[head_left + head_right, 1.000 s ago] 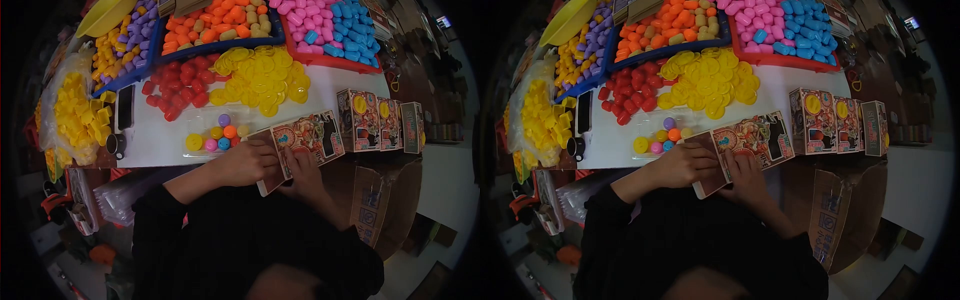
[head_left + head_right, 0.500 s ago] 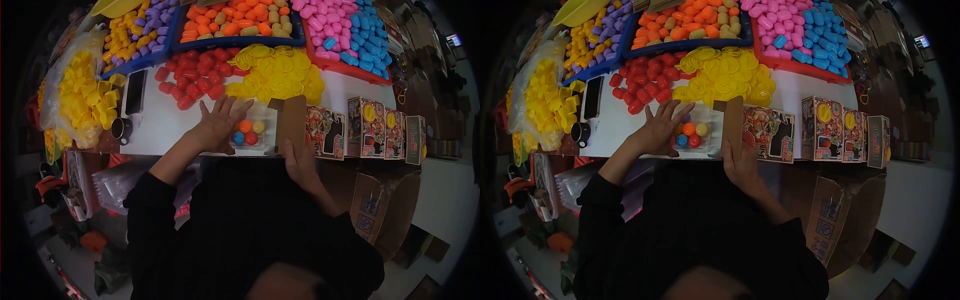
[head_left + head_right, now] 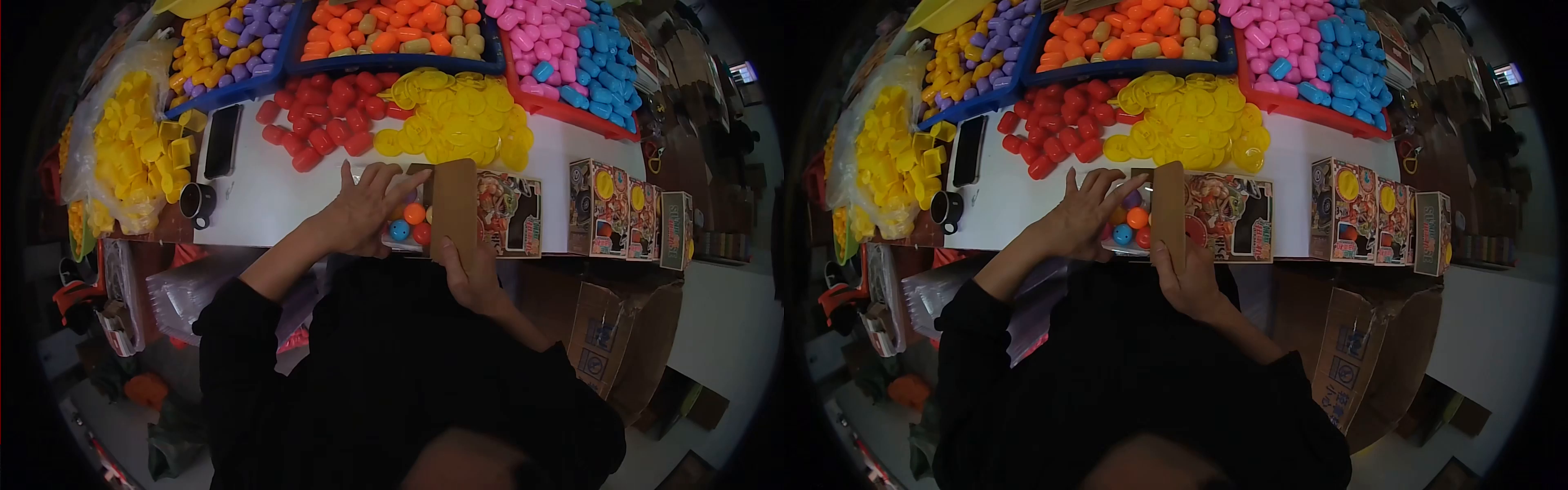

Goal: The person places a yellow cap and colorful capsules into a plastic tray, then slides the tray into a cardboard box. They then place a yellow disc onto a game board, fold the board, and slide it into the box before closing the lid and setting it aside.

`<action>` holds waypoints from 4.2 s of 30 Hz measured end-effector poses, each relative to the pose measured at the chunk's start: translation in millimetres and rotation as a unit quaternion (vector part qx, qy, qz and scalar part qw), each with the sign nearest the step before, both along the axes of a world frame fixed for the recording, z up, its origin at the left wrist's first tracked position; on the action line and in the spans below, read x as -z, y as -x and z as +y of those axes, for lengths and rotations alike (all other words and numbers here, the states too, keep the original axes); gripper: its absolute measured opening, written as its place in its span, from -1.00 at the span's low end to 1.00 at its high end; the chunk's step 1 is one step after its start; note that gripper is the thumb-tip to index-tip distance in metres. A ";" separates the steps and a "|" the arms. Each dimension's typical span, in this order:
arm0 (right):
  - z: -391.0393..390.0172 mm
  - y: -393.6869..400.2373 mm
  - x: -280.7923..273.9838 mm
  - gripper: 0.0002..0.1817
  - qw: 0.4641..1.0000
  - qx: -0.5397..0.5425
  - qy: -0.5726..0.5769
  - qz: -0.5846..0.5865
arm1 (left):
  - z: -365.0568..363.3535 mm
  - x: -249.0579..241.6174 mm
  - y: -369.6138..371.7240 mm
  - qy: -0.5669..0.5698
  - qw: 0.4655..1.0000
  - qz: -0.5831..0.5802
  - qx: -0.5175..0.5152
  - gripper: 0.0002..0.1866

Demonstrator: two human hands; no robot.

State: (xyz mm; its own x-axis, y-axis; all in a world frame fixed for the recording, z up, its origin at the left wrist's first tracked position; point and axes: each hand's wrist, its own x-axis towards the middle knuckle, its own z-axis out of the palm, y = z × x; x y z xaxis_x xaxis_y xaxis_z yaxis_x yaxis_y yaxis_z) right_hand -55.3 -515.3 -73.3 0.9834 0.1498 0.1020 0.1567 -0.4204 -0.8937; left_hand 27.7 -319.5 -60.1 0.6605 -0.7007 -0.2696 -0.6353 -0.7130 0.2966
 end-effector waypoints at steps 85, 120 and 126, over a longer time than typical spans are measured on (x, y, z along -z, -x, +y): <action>-156.6 -139.1 56.6 -0.84 0.930 -0.037 0.353 -0.099 | -23.5 36.5 56.5 0.277 0.954 -0.066 -0.090 -0.22; -64.4 -63.7 19.5 -0.69 0.965 -0.244 0.099 -0.003 | -43.3 19.0 -10.6 0.226 0.966 0.077 -0.100 -0.68; -44.2 -58.5 6.9 -0.70 0.922 -0.264 0.278 -0.061 | -51.0 19.4 -13.6 0.139 0.988 0.038 -0.053 -0.70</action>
State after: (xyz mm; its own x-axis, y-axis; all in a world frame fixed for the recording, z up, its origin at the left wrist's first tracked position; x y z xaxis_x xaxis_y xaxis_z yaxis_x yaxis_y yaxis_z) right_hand 3.2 -559.5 -80.2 0.7455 0.6659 -0.0303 0.5550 -0.6453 -0.5250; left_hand 41.3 -370.5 -79.4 0.7193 -0.6828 -0.1283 -0.5298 -0.6585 0.5344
